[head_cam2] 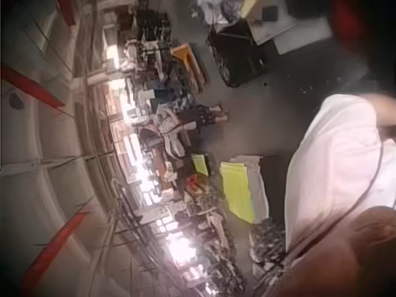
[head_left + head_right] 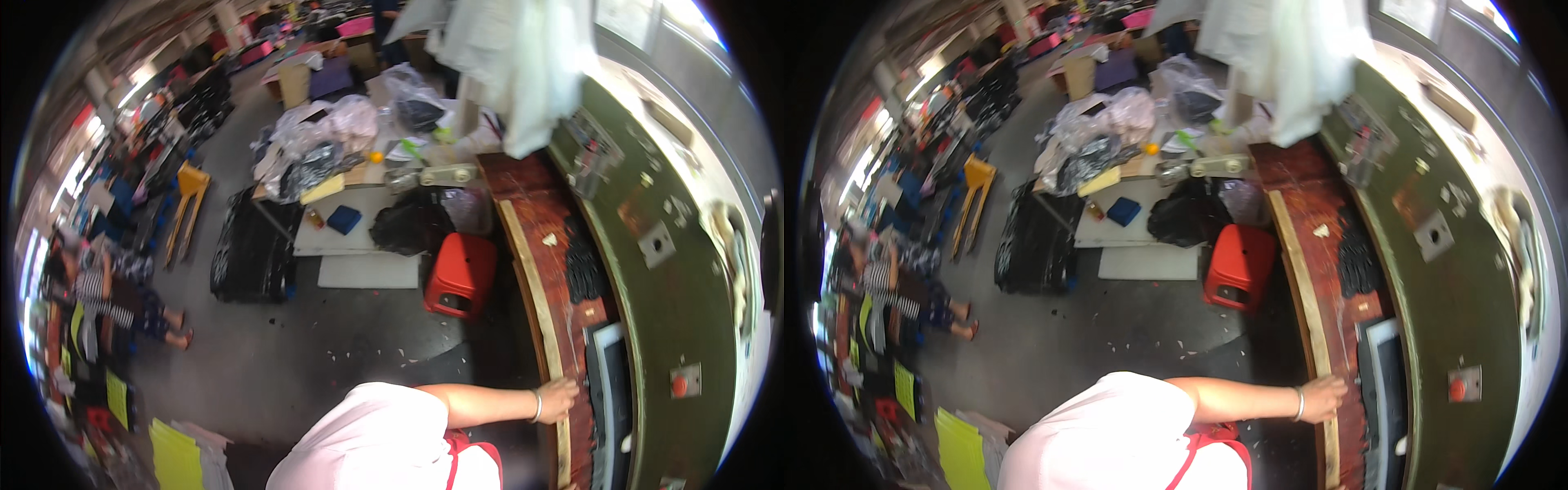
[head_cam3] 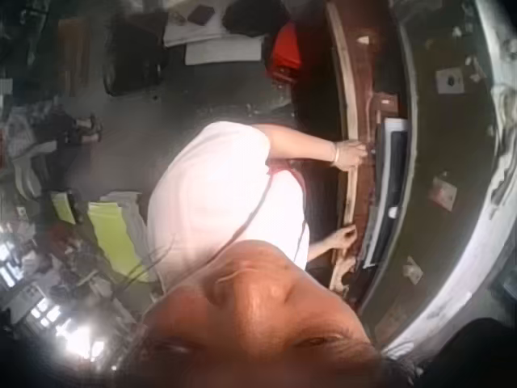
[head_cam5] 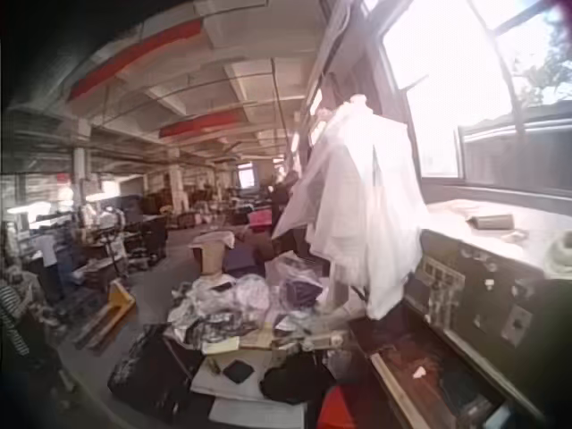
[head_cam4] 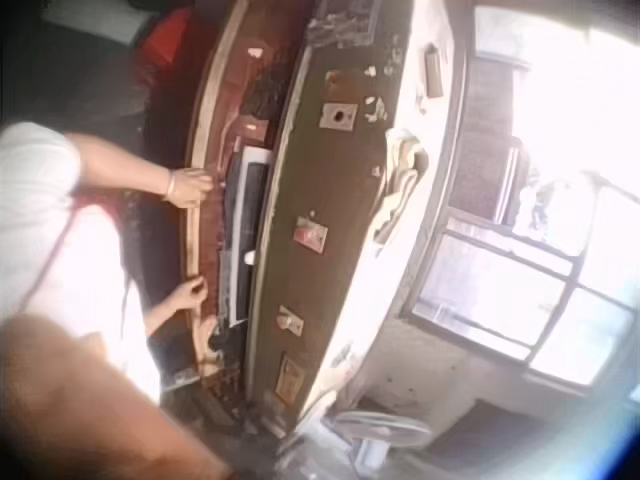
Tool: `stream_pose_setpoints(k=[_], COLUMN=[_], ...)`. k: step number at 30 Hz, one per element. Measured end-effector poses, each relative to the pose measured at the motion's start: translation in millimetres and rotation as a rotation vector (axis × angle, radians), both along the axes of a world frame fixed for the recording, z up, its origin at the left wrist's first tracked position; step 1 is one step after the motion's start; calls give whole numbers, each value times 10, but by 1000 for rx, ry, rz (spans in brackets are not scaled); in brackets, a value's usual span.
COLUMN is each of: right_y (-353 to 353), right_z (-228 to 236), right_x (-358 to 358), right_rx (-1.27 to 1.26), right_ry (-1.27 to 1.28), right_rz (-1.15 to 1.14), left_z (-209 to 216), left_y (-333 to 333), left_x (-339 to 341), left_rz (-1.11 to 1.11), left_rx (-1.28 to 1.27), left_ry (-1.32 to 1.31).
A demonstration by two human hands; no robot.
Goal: The person operates a die-cutting machine in a workshop, repeatedly placing black rubber sheets onto a die plate, pressing a green button to activate the press, and removing cut rubber pieces. The person also handles a white plastic mold and stacks the cut pieces on a nearby table.
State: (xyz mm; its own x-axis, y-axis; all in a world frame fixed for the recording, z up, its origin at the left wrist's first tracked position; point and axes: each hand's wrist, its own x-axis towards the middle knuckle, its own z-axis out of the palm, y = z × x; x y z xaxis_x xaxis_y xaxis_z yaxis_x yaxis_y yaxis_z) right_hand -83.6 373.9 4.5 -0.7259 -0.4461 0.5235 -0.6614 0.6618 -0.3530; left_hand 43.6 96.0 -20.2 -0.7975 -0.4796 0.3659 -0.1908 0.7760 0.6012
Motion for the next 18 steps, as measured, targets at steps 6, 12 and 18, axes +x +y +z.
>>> stream_pose_setpoints(k=[6,12,18], right_y=[-93,-407,-742], right_z=[199,330,232], right_x=[164,-251,107], right_rx=[21,373,-34], right_ry=[-38,-157,445], right_rz=[-73,-218,162], left_z=[-167,-51,195], left_y=[190,53,-35], left_x=[402,545,686], left_rz=[-87,20,262], left_rx=[84,105,55], left_ry=[-30,106,-79])
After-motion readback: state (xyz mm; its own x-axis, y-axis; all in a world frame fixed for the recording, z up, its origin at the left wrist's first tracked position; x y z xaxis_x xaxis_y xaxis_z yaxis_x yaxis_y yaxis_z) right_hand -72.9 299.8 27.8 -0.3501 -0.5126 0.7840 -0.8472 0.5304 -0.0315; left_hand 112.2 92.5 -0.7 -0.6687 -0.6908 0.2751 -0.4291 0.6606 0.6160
